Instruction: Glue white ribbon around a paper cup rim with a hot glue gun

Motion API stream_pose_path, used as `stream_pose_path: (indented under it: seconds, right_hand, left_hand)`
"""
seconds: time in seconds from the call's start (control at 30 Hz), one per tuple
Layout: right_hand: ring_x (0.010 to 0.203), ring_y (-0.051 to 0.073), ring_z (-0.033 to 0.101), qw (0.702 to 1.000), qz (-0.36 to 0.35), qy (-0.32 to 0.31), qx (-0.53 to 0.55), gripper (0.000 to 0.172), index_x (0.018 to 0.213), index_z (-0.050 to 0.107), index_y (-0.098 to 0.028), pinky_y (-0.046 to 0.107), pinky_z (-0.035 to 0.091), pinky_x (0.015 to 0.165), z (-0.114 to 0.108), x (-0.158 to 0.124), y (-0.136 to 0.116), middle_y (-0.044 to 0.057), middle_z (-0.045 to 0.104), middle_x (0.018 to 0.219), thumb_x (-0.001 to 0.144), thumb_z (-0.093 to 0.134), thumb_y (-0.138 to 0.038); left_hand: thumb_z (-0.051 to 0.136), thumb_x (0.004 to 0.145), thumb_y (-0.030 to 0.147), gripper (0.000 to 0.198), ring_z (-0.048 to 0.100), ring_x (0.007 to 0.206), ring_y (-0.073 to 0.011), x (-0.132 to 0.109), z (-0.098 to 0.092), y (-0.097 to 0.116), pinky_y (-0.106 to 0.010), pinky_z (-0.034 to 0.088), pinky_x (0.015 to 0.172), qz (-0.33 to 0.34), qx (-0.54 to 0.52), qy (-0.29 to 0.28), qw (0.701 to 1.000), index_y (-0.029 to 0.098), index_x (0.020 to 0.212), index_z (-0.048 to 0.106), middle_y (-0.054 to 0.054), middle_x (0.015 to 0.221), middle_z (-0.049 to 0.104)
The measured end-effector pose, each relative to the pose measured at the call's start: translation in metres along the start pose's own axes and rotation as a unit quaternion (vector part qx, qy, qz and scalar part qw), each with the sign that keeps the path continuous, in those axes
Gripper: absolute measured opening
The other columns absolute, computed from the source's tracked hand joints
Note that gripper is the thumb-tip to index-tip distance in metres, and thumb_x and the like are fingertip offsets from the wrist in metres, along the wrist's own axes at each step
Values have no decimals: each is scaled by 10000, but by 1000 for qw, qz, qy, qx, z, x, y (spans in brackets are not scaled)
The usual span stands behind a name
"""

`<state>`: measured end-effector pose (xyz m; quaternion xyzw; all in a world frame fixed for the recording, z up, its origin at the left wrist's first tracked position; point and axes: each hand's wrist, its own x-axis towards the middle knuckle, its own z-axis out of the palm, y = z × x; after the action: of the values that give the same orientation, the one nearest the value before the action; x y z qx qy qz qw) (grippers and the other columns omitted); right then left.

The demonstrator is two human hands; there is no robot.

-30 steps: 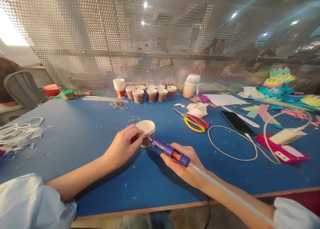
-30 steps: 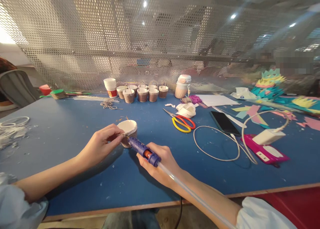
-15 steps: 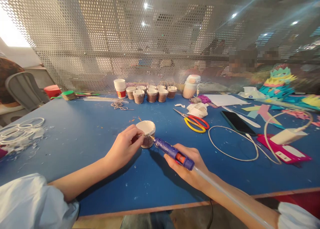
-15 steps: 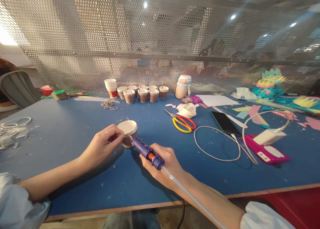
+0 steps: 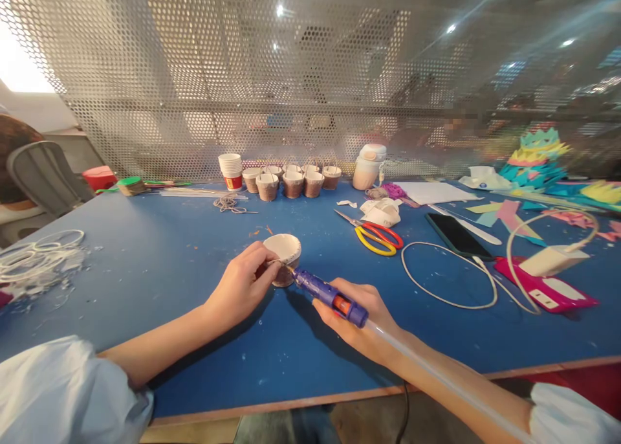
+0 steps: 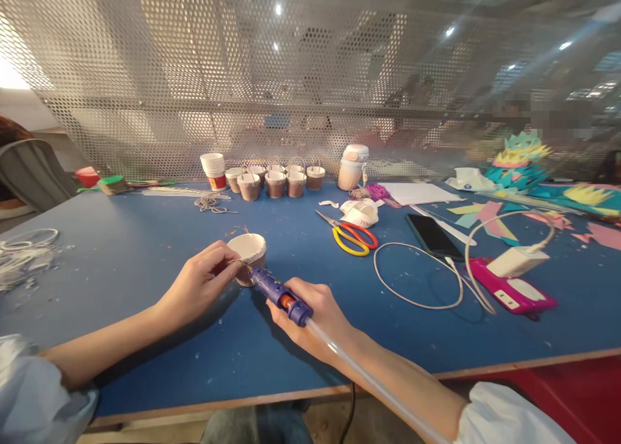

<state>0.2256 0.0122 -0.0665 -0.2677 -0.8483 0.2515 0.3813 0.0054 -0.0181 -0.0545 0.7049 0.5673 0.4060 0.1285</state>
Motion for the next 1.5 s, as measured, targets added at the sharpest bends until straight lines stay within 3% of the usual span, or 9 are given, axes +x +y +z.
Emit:
stream_pose_path:
  seconds: [0.2,0.47,1.0,1.5]
  right_hand:
    - [454,74,430,1000,-9,28,-5,137,724,539,-196,194,380,490,0,-1,1,-46,533,553,840,596,-241]
    - [430,75,409,1000,6,3,-7,178,696,507,-208,198,374,469,2,-1,0,-49,527,524,850,581,-260]
    - [426,78,424,1000,2,11,-15,173,690,503,-210,199,370,462,1,0,-3,-54,506,512,839,584,-243]
    - [443,89,473,1000,7,22,-9,147,711,534,-210,204,398,473,1,-2,-1,-29,577,547,843,573,-263]
  left_hand:
    - [467,917,262,216,521,699,-147,0,0,0,-277,406,655,-3,6,4,1000,183,754,584,-22,758,563]
    - [465,909,273,202,530,697,-148,-1,2,0,-274,412,646,-1,14,6,1000,186,763,574,-24,762,565]
    - [493,868,233,153,519,624,-122,-1,5,2,-243,394,586,-2,25,28,999,181,750,573,-5,728,553]
    - [488,862,261,156,492,597,-114,0,7,1,-238,391,573,-7,30,41,999,191,743,562,2,723,542]
